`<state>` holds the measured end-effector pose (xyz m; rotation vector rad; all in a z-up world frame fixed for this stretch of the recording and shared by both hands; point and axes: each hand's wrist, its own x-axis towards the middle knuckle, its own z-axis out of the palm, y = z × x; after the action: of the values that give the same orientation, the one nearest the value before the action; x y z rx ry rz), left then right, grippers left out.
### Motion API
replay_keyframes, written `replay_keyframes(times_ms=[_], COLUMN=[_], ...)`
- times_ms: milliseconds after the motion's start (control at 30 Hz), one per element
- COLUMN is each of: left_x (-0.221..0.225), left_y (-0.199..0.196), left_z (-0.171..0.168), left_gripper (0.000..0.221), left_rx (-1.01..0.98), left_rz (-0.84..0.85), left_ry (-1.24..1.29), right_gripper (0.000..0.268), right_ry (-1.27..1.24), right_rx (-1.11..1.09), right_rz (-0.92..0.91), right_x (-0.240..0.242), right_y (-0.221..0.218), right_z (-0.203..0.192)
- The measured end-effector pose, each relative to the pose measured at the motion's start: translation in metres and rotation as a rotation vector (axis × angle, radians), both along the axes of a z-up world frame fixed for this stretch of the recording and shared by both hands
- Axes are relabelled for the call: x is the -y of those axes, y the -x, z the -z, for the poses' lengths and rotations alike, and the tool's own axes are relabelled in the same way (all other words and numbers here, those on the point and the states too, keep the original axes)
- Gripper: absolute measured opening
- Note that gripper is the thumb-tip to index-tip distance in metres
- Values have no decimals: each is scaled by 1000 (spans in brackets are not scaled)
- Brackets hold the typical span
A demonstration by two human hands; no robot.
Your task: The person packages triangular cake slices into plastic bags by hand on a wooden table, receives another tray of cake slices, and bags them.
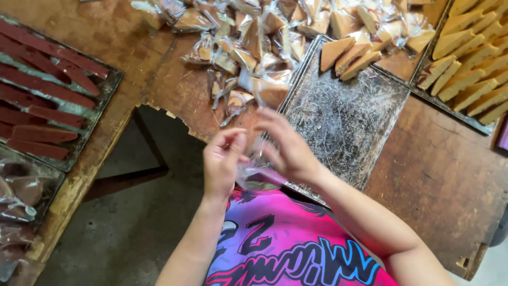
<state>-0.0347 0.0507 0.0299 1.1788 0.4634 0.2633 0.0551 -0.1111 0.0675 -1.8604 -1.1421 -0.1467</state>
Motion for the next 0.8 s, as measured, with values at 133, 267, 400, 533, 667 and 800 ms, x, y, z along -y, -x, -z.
replay_keyframes(times_ms=[133,267,400,533,667,800], left_x=[1,1,-15,-13,22,39], left_y=[-5,-2,-19,-29,-35,-38], left_z=[5,12,39,40,28,23], left_gripper=[29,36,49,49,27,31], left_rx=[153,104,35,-95,-70,-220], left_rz=[-61,-60,189,696,776,723], left_ry=[24,-558,-203,-158,-496,-629], right_gripper=[18,7,9,14,18,21], right_ry=[149,98,201,368,472,416], right_rx=[-398,-522,-663,-728,-741,-847], right_rz=[-99,194,407,373,327,321], right_x=[0,48,94,115,120,132], right_y=[28,18,1,-1,-3,-5], right_z=[7,39,42,21,8,11])
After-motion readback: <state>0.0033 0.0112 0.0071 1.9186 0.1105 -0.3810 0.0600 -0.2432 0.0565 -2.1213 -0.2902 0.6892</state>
